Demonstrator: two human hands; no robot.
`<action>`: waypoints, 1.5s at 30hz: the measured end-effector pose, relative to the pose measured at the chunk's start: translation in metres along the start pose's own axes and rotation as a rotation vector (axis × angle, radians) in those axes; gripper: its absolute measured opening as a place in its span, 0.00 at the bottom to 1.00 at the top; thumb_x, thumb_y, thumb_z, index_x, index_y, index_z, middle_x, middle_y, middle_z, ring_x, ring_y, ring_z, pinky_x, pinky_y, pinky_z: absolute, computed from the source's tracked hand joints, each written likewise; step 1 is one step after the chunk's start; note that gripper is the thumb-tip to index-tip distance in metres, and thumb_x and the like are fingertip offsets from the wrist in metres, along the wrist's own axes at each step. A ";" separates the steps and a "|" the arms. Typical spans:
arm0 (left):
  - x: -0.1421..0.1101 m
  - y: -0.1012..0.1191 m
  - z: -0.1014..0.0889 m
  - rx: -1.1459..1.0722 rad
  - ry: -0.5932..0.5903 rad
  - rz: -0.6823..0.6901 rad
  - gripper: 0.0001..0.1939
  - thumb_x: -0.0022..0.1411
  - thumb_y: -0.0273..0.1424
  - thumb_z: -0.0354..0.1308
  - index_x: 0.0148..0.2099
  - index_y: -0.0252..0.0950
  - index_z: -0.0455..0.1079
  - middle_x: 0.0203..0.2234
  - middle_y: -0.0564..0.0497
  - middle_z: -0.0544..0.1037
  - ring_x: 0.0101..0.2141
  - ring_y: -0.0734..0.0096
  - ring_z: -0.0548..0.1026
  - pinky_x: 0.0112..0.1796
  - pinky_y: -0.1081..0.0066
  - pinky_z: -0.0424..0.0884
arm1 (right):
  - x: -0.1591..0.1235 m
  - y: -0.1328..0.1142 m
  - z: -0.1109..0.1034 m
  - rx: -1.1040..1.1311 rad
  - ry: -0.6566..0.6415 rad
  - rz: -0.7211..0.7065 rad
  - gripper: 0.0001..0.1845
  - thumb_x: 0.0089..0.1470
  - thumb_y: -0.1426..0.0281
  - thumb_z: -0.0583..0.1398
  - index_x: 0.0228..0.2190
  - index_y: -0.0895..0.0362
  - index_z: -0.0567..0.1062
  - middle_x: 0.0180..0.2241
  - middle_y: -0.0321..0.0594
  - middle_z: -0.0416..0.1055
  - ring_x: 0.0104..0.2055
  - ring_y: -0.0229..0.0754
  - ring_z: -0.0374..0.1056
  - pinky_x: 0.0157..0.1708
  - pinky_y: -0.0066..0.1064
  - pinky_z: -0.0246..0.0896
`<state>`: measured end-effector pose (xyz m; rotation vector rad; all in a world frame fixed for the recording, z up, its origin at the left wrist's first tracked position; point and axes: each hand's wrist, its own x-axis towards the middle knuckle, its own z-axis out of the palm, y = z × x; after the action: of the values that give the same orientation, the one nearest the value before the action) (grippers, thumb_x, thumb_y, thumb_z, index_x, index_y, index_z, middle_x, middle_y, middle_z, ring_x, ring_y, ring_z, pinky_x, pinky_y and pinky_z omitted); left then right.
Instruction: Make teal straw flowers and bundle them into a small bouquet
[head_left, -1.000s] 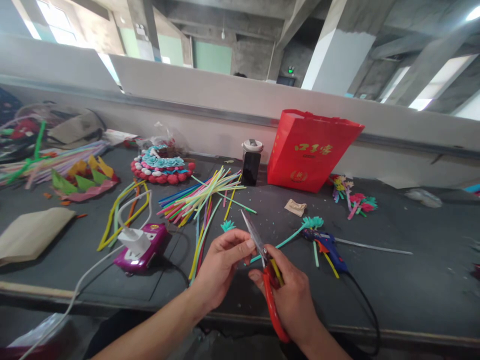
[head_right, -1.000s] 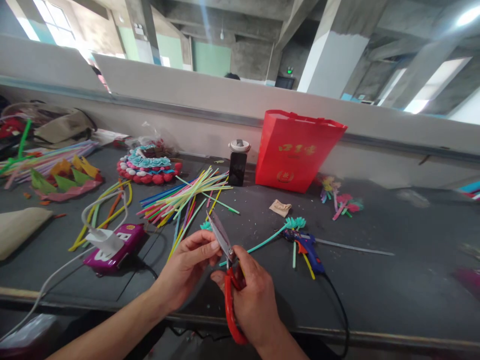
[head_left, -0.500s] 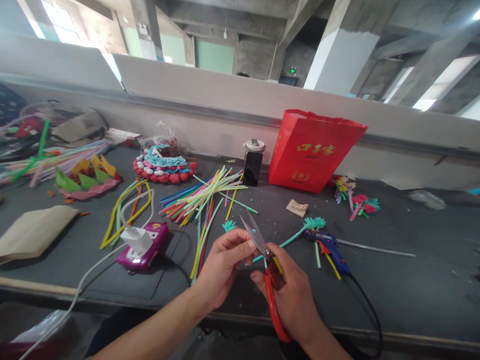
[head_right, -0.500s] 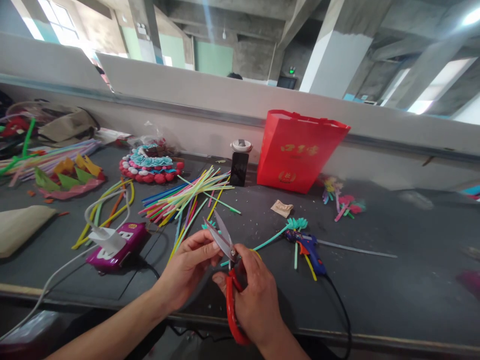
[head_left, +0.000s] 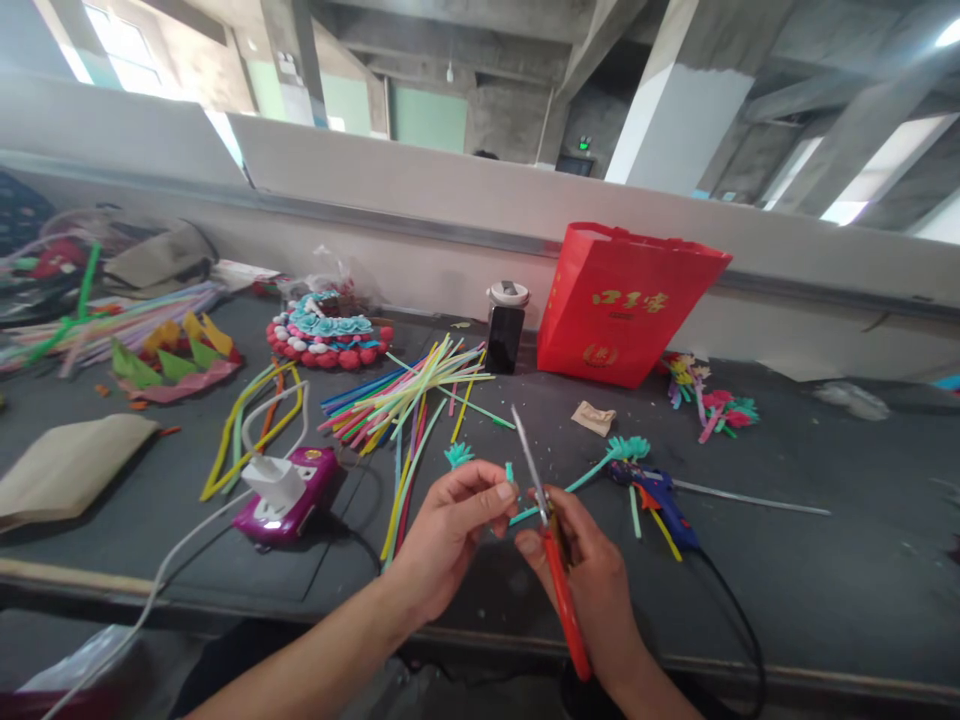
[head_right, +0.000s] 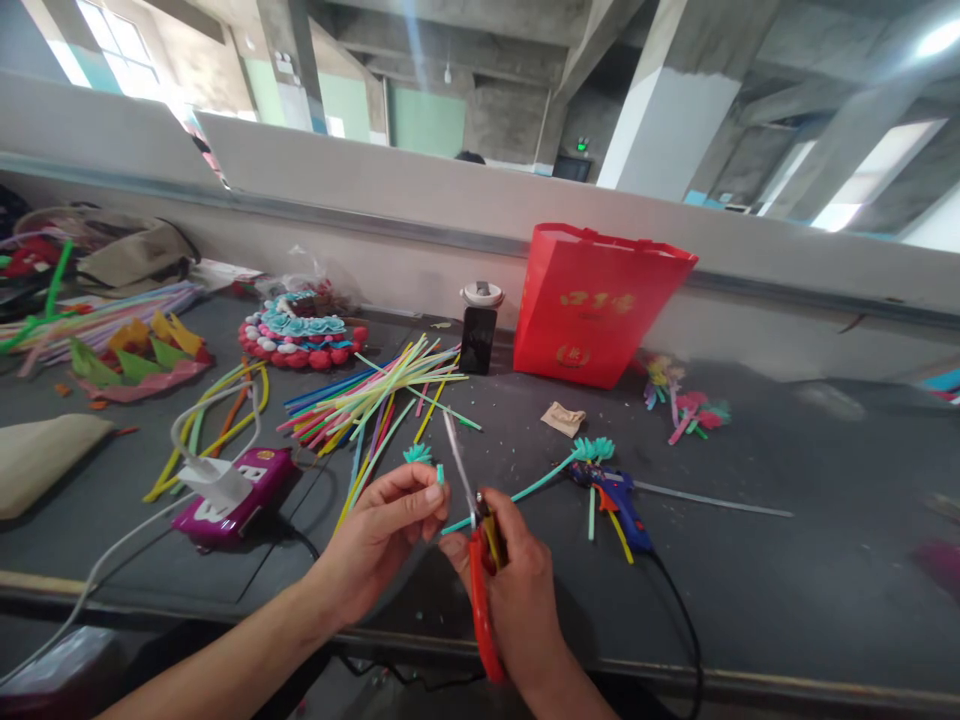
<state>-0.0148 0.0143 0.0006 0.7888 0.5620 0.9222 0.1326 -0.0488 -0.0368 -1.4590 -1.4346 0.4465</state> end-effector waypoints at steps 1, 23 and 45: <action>0.000 0.000 -0.001 -0.011 -0.018 -0.021 0.06 0.54 0.29 0.67 0.31 0.34 0.73 0.23 0.53 0.73 0.23 0.80 0.66 0.27 0.76 0.59 | 0.002 -0.001 -0.001 0.083 -0.001 0.060 0.18 0.55 0.61 0.64 0.46 0.53 0.71 0.29 0.34 0.73 0.27 0.37 0.70 0.29 0.26 0.67; -0.002 -0.010 0.006 0.723 -0.043 0.241 0.06 0.54 0.32 0.64 0.28 0.35 0.74 0.24 0.51 0.72 0.27 0.71 0.68 0.30 0.72 0.62 | 0.013 -0.018 -0.015 0.368 0.122 0.171 0.21 0.51 0.67 0.65 0.47 0.54 0.70 0.27 0.32 0.74 0.19 0.32 0.64 0.16 0.21 0.59; 0.000 0.000 0.005 0.099 0.105 0.079 0.07 0.54 0.31 0.64 0.28 0.34 0.71 0.21 0.53 0.72 0.23 0.76 0.68 0.29 0.75 0.64 | -0.009 -0.005 0.005 -0.122 -0.082 -0.102 0.25 0.55 0.65 0.62 0.53 0.52 0.64 0.44 0.43 0.73 0.42 0.44 0.72 0.39 0.32 0.70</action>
<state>-0.0112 0.0131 0.0034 0.8602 0.6766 1.0190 0.1237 -0.0554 -0.0386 -1.4700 -1.6180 0.3641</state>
